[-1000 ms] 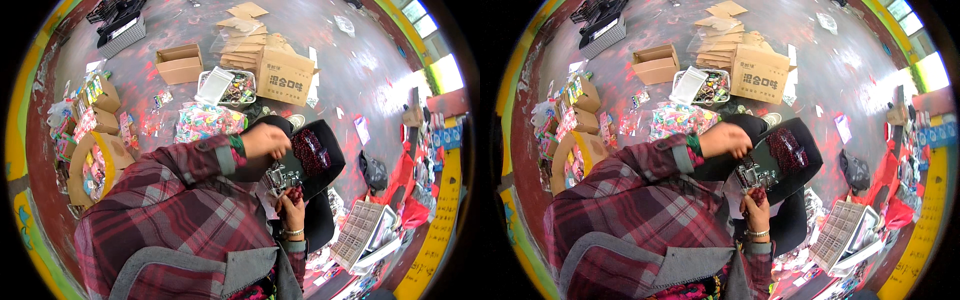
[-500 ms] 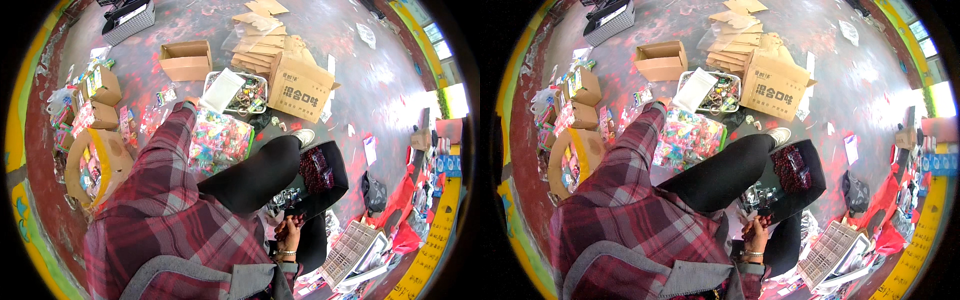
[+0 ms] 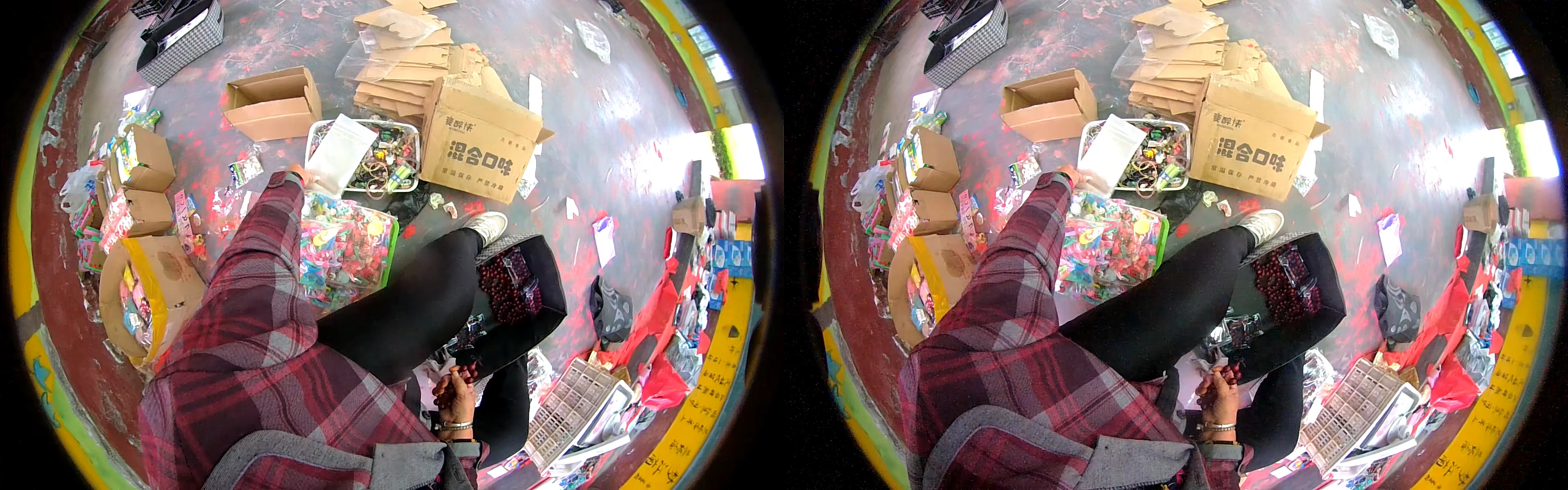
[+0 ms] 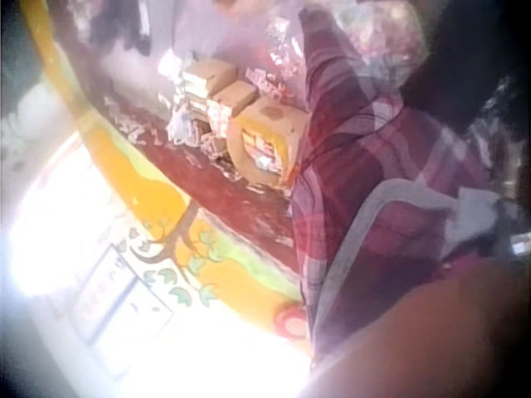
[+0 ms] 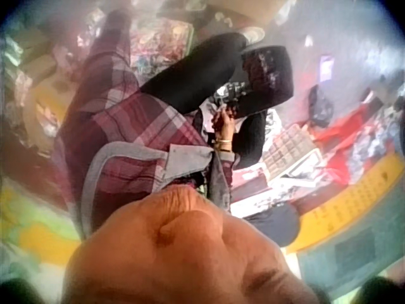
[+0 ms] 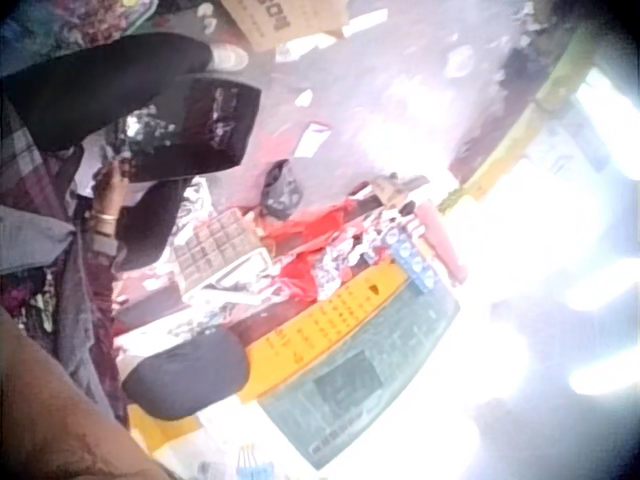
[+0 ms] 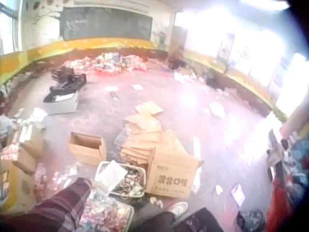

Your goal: The person sits on the floor and handles red beaded bracelets. They wipe a bracelet with a cloth, place it into a clear plastic bag, and seal the bag. The person repeats this process with another bracelet, handling them one at a time.

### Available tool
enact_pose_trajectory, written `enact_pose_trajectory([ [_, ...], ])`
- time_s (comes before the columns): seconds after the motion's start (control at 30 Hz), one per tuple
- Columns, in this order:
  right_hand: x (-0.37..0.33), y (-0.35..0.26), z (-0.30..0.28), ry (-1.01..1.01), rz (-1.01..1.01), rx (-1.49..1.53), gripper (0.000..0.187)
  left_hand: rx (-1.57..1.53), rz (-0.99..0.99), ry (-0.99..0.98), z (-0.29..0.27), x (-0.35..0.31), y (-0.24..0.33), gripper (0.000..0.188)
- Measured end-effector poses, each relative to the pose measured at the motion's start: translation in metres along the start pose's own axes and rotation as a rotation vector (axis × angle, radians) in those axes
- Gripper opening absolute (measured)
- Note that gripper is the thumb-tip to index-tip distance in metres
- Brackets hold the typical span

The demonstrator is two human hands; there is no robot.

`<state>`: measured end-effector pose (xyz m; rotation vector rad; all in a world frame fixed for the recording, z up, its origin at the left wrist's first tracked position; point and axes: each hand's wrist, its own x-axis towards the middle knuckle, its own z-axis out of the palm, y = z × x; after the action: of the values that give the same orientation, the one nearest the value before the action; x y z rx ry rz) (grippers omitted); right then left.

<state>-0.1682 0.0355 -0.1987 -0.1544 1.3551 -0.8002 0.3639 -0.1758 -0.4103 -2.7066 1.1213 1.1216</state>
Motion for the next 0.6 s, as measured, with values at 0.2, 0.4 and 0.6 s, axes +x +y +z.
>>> enact_pose_trajectory([
  [0.2, 0.003, -0.004, 0.008, -0.026, 0.015, -0.044, 0.006, 0.160, -0.145, 0.199, 0.011, 0.023, -0.039, 0.050],
  [0.4, 0.003, 0.003, 0.006, -0.005, 0.035, -0.060, 0.007, -0.564, 0.082, 0.200, 0.002, 0.007, -0.023, 0.039],
  [0.6, 0.004, 0.007, 0.002, -0.029, 0.021, -0.124, 0.012, -1.274, 0.164, -0.145, 0.016, 0.000, 0.029, 0.028],
])
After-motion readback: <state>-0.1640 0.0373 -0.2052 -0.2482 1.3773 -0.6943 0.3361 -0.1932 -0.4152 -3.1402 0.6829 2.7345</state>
